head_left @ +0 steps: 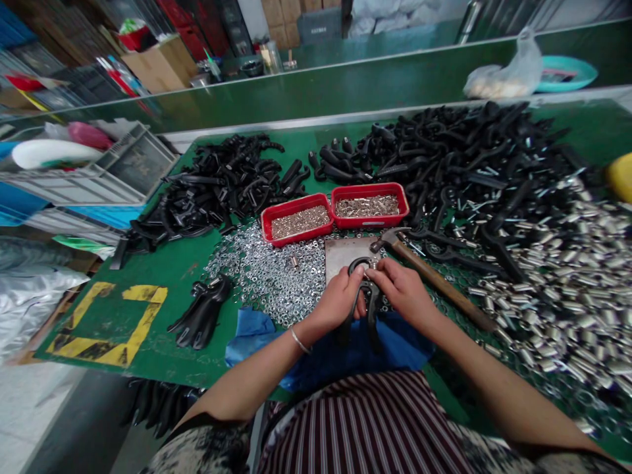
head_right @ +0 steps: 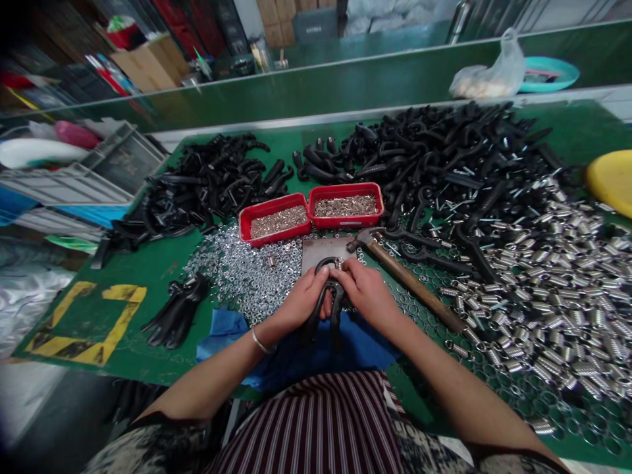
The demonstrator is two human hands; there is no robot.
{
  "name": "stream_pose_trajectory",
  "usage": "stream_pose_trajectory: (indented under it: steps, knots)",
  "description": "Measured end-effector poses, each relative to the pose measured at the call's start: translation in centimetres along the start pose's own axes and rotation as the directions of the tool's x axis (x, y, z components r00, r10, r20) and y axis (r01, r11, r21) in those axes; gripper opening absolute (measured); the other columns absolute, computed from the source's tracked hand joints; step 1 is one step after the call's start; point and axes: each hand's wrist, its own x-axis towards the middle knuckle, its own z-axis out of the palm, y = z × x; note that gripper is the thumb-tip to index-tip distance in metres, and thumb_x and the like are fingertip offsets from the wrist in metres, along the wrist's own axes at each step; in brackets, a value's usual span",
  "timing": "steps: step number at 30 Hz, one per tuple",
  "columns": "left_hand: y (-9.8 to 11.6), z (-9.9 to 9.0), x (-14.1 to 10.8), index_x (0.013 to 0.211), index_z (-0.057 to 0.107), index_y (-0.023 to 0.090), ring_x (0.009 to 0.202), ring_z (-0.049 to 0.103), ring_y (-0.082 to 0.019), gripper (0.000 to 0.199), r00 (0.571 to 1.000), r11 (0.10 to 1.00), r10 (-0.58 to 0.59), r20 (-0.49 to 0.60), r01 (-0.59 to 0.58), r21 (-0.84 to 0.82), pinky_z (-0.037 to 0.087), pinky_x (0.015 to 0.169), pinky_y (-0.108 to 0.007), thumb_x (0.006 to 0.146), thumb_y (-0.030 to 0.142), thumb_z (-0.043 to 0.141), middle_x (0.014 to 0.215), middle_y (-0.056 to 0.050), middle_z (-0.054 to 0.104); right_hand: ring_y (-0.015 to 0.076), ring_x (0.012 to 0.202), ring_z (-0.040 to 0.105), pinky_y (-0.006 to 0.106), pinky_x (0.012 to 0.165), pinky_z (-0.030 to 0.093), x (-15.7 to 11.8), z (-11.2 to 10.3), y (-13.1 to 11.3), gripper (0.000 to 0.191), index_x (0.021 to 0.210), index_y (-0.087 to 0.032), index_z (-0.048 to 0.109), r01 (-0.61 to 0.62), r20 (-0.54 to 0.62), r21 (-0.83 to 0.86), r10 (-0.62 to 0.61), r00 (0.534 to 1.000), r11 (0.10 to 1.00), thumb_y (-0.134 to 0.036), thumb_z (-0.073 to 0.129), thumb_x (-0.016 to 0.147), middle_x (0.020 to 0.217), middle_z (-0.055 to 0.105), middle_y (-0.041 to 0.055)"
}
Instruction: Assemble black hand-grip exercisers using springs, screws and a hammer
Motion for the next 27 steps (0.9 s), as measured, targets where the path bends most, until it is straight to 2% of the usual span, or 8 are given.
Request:
stream_pose_trajectory:
  steps: [3, 7, 12, 17, 21, 23, 25, 27]
  knots:
    - [-0.1, 0.1, -0.2, 0.096, 0.054, 0.021, 0.046, 0.059, -0.016, 0.049, 0.998, 0.998, 0.023, -0.062, -0.02, 0.054, 0.046, 0.05, -0.025, 0.1, 0.066, 0.034, 0.05, 0.004, 0.056, 0.0178, 0.064, 0.055, 0.029, 0.064, 0.04, -0.5, 0.3, 0.0, 0.034, 0.081, -0.024, 0.05, -0.022, -0.026, 0.047, 0.024, 0.999, 0.999, -0.052, 0.046, 0.1, 0.068, 0.058, 0.0]
    - [-0.5, 0.1, -1.1, 0.104, 0.055, 0.022, 0.072, 0.067, -0.02, 0.041, 0.976, 0.971, 0.122, -0.182, -0.079, 0.227, 0.05, 0.07, -0.031, 0.103, 0.056, 0.033, 0.076, -0.003, 0.066, 0.0176, 0.062, 0.054, 0.029, 0.063, 0.041, -1.5, 0.5, -0.6, 0.033, 0.081, -0.025, 0.048, -0.053, -0.03, 0.115, 0.057, 0.998, 0.992, -0.051, 0.045, 0.101, 0.066, 0.056, -0.0009]
    - [-0.5, -0.5, -1.8, 0.113, 0.053, 0.02, 0.081, 0.069, -0.027, 0.038, 0.978, 0.915, 0.117, -0.171, -0.039, 0.403, 0.05, 0.077, -0.037, 0.102, 0.052, 0.035, 0.085, -0.009, 0.068, 0.0166, 0.065, 0.055, 0.029, 0.064, 0.041, -1.4, -0.2, -1.7, 0.03, 0.083, -0.023, 0.051, -0.03, 0.045, 0.148, 0.023, 0.999, 0.989, -0.047, 0.045, 0.101, 0.072, 0.058, 0.0]
    - [0.7, -2.1, -2.2, 0.123, 0.052, 0.017, 0.089, 0.071, -0.033, 0.048, 0.995, 0.852, 0.101, -0.011, -0.081, 0.518, 0.051, 0.079, -0.042, 0.099, 0.057, 0.04, 0.091, -0.013, 0.072, 0.0144, 0.067, 0.052, 0.026, 0.061, 0.042, -0.6, -1.3, -1.5, 0.035, 0.084, -0.021, 0.055, -0.073, 0.233, 0.261, 0.011, 0.972, 0.962, -0.052, 0.048, 0.099, 0.075, 0.057, -0.0006]
    - [1.5, -3.0, -2.3, 0.126, 0.05, 0.017, 0.094, 0.071, -0.033, 0.051, 0.988, 0.863, 0.091, 0.122, -0.14, 0.486, 0.051, 0.081, -0.041, 0.099, 0.059, 0.042, 0.097, -0.013, 0.073, 0.0088, 0.052, 0.043, 0.022, 0.045, 0.031, -0.5, -1.2, -1.3, 0.043, 0.106, -0.02, 0.057, -0.341, 0.505, 0.501, 0.051, 0.862, 0.796, -0.061, 0.047, 0.097, 0.08, 0.063, -0.0008]
    - [1.8, -3.2, -2.0, 0.122, 0.051, 0.017, 0.093, 0.071, -0.031, 0.049, 0.983, 0.877, 0.093, 0.158, -0.156, 0.454, 0.052, 0.08, -0.04, 0.099, 0.059, 0.041, 0.096, -0.013, 0.073, 0.0073, 0.047, 0.038, 0.021, 0.041, 0.027, -0.2, -1.2, -1.4, 0.044, 0.105, -0.02, 0.056, -0.391, 0.554, 0.519, 0.049, 0.831, 0.761, -0.063, 0.045, 0.097, 0.079, 0.064, -0.0011]
    - [2.1, -3.4, -1.5, 0.119, 0.051, 0.017, 0.09, 0.071, -0.03, 0.047, 0.978, 0.886, 0.105, 0.178, -0.174, 0.431, 0.053, 0.077, -0.039, 0.099, 0.059, 0.043, 0.094, -0.013, 0.072, 0.0086, 0.05, 0.043, 0.021, 0.044, 0.031, 0.6, -1.5, -1.7, 0.041, 0.098, -0.02, 0.057, -0.314, 0.527, 0.482, 0.016, 0.849, 0.818, -0.059, 0.043, 0.1, 0.077, 0.065, -0.0006]
    - [2.7, -3.8, -0.9, 0.117, 0.052, 0.017, 0.085, 0.071, -0.029, 0.045, 0.974, 0.883, 0.123, 0.192, -0.196, 0.427, 0.054, 0.076, -0.039, 0.098, 0.057, 0.045, 0.09, -0.012, 0.071, 0.0124, 0.063, 0.053, 0.024, 0.056, 0.043, 1.6, -2.1, -2.1, 0.037, 0.095, -0.02, 0.059, -0.136, 0.449, 0.406, -0.068, 0.891, 0.904, -0.052, 0.043, 0.102, 0.079, 0.067, 0.0012]
